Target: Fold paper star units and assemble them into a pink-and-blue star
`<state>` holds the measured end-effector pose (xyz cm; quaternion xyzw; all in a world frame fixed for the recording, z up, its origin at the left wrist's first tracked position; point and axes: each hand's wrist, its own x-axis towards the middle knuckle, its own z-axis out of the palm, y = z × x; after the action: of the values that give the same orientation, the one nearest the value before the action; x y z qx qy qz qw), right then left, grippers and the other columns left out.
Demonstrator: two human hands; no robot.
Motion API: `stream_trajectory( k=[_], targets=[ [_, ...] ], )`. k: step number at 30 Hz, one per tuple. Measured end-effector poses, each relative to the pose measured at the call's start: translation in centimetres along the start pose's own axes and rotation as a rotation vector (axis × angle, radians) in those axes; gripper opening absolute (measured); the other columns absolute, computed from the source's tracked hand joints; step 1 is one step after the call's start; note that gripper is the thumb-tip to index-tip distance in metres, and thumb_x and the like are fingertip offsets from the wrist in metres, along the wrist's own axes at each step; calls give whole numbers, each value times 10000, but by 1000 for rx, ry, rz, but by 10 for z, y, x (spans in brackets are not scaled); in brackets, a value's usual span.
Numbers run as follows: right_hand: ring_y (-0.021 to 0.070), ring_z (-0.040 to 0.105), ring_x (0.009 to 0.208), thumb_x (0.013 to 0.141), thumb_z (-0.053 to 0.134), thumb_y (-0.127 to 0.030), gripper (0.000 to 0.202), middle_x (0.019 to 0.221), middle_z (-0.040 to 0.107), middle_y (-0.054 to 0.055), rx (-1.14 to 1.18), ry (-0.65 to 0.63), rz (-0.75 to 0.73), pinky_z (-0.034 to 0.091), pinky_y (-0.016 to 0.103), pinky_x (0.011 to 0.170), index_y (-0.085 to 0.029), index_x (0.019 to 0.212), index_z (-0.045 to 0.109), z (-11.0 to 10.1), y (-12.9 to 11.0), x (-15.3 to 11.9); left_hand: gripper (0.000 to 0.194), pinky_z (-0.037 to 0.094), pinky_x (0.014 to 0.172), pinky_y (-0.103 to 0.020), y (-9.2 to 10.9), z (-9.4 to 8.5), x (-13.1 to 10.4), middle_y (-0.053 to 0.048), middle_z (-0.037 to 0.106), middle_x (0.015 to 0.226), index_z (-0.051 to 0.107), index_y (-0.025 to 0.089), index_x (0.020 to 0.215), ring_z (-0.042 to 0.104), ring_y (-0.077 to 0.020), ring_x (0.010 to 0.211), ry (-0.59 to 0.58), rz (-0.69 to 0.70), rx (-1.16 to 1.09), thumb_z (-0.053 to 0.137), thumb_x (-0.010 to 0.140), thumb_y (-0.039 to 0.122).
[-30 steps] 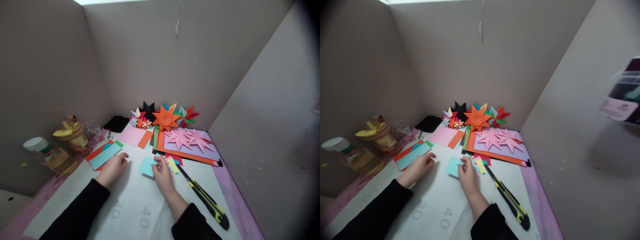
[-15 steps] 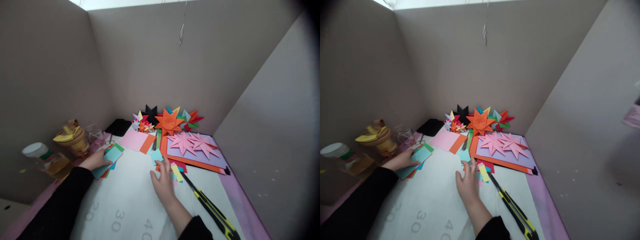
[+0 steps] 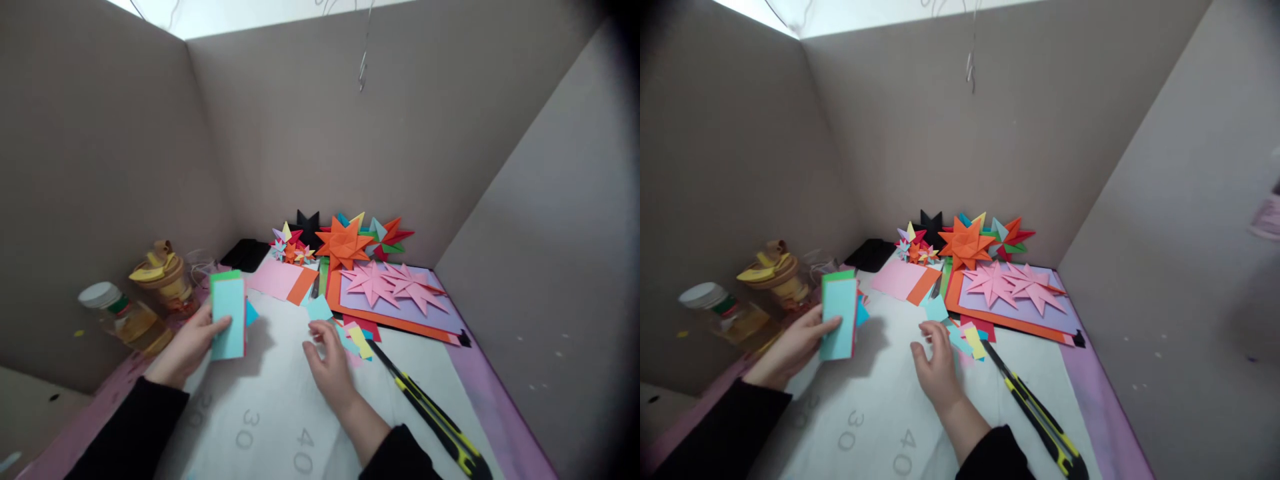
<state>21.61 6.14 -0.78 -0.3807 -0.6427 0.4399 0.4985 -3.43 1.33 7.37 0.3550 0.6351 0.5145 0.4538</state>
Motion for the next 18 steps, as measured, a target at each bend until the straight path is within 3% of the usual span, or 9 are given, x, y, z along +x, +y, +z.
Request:
stream_trajectory(
  k=[2, 4, 6, 8, 10, 12, 14, 18],
  targets=[
    [180, 599, 793, 801, 573, -355, 380, 1046, 575, 107, 259, -146, 137, 507, 340, 697, -212, 1141, 481, 7, -2, -2, 550, 528, 683, -305, -6, 33, -8, -89, 677, 1008, 527, 173, 1118, 649, -235, 831, -97, 16, -52, 744, 644, 351],
    [160, 599, 701, 746, 631, -415, 460, 999, 596, 98, 432, -161, 226, 487, 281, 569, -201, 1127, 486, 12, -2, -3, 591, 526, 717, -310, -14, 64, -12, -87, 666, 1047, 496, 189, 1169, 648, -235, 870, -200, 2, -135, 747, 650, 323],
    [121, 549, 542, 730, 639, -453, 355, 743, 610, 31, 473, -157, 321, 427, 233, 475, -180, 940, 554, 12, -2, -1, 575, 530, 677, -330, -23, 85, -13, -93, 679, 992, 490, 185, 1177, 664, -226, 768, -320, -62, -212, 727, 675, 334],
    [98, 493, 457, 732, 635, -458, 300, 553, 534, -27, 443, -95, 376, 372, 203, 431, -174, 752, 541, 8, -2, 1, 522, 525, 648, -320, -32, 95, -8, -87, 688, 920, 506, 170, 1151, 660, -205, 696, -352, -97, -268, 705, 695, 330],
    [86, 463, 437, 745, 620, -444, 290, 518, 492, -47, 402, 4, 375, 350, 192, 417, -178, 701, 513, 1, -1, 4, 473, 519, 637, -298, -38, 94, 0, -69, 688, 860, 530, 161, 1100, 648, -185, 666, -262, -106, -292, 704, 681, 295],
    [85, 457, 448, 761, 597, -418, 255, 545, 492, -45, 354, 89, 357, 348, 188, 413, -180, 720, 513, -5, 1, 7, 416, 518, 633, -298, -41, 85, 8, -54, 678, 827, 544, 159, 1045, 637, -179, 653, -110, -106, -293, 685, 674, 282],
    [93, 470, 470, 764, 584, -389, 215, 585, 505, -37, 298, 133, 347, 355, 188, 411, -183, 774, 524, -8, 5, 10, 387, 509, 622, -291, -42, 74, 12, -38, 669, 831, 543, 173, 1046, 628, -175, 654, -44, -87, -253, 646, 698, 306],
    [115, 494, 516, 768, 567, -351, 174, 635, 511, -29, 207, 160, 306, 373, 204, 441, -197, 825, 510, -9, 10, 13, 350, 482, 650, -308, -44, 52, 9, -35, 656, 802, 616, 159, 968, 612, -205, 695, -172, 55, 304, 619, 702, 387]
  ],
)
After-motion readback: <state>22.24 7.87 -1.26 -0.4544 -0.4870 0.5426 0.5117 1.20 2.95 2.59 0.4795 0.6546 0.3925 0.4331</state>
